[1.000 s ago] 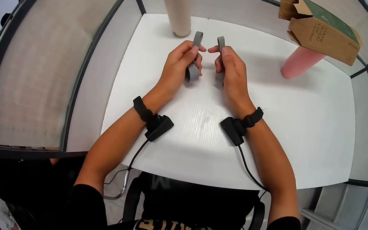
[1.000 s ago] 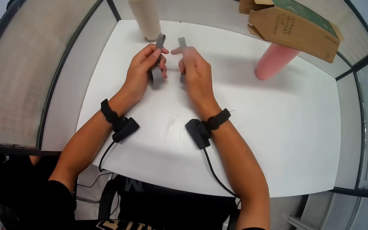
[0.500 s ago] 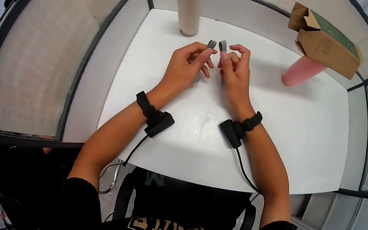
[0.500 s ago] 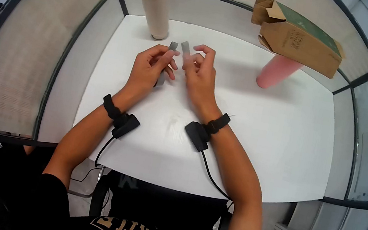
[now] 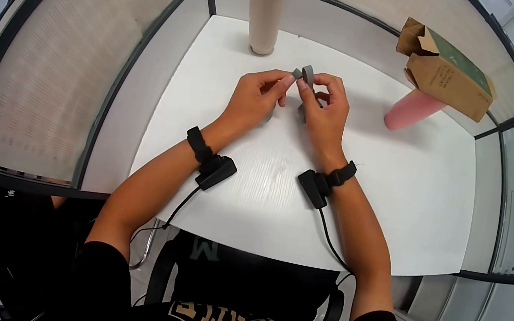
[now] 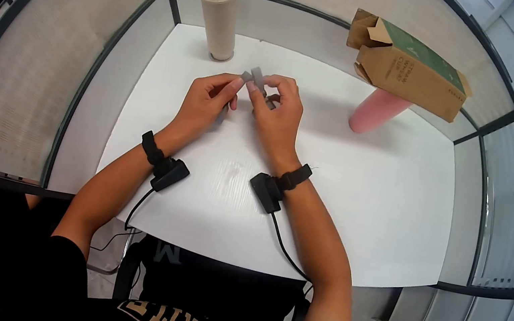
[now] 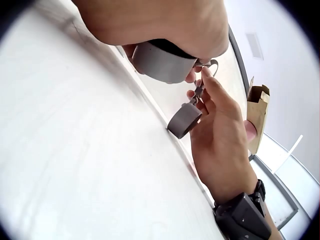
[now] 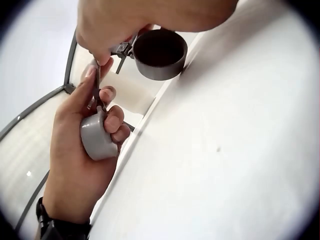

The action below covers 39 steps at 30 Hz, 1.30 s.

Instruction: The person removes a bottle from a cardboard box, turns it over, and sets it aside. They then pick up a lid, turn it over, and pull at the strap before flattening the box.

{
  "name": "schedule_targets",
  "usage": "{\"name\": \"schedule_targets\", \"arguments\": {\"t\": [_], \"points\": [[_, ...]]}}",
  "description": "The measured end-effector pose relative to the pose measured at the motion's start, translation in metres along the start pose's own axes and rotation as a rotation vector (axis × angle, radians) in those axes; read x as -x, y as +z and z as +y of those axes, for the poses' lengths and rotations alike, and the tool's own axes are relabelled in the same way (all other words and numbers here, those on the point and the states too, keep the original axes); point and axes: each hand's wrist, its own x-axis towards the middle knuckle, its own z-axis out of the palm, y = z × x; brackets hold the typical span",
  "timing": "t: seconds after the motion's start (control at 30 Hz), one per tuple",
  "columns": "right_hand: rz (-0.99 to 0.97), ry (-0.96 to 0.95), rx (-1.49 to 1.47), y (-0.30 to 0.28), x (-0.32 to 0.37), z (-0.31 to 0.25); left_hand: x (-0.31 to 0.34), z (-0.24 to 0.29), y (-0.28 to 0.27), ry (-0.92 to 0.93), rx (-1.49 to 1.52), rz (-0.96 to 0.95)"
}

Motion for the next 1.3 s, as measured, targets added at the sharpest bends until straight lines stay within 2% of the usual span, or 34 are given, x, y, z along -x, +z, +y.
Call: {"name": "schedule_targets", "arguments": {"t": [0.13,0.2,0.3,0.33,0.4,0.53,0.6,0.7,1.0,1.1,1.3], "points": [[0.04,-0.165,0.174,-0.004,0.001,-0.001,0.001,0.005,-0.001,-0.041,-0.073,0.012],[-0.016,-0.151,0.143,-0.004,0.0,-0.003,0.002,0.005,-0.002,-0.051,-0.089,0.023],[-0.059,-0.147,0.143,-0.003,0.0,-0.004,-0.003,-0.009,-0.001,0.091,-0.045,0.093],[-0.063,-0.149,0.152,-0.004,0.001,-0.005,-0.002,-0.007,-0.001,0.07,-0.057,0.103],[-0.063,-0.092,0.04,-0.005,0.001,-0.004,0.001,0.002,0.0,0.025,-0.082,0.118],[-0.133,0.11,-0.213,-0.007,0.002,0.003,0.003,0.009,0.0,0.061,-0.205,0.121],[-0.153,0.152,-0.235,-0.007,0.001,0.0,0.004,0.011,-0.001,0.038,-0.253,0.084],[-0.173,0.185,-0.283,-0.005,0.002,0.0,0.004,0.007,-0.001,0.012,-0.151,0.073],[-0.143,0.303,-0.333,-0.007,0.0,-0.005,0.002,-0.004,0.003,0.115,-0.144,0.125],[-0.13,0.329,-0.346,-0.006,0.0,-0.004,0.002,0.002,-0.002,0.079,-0.209,0.052],[-0.113,0.356,-0.336,-0.008,-0.001,-0.004,0.003,0.001,-0.001,0.088,-0.092,0.008]]}}
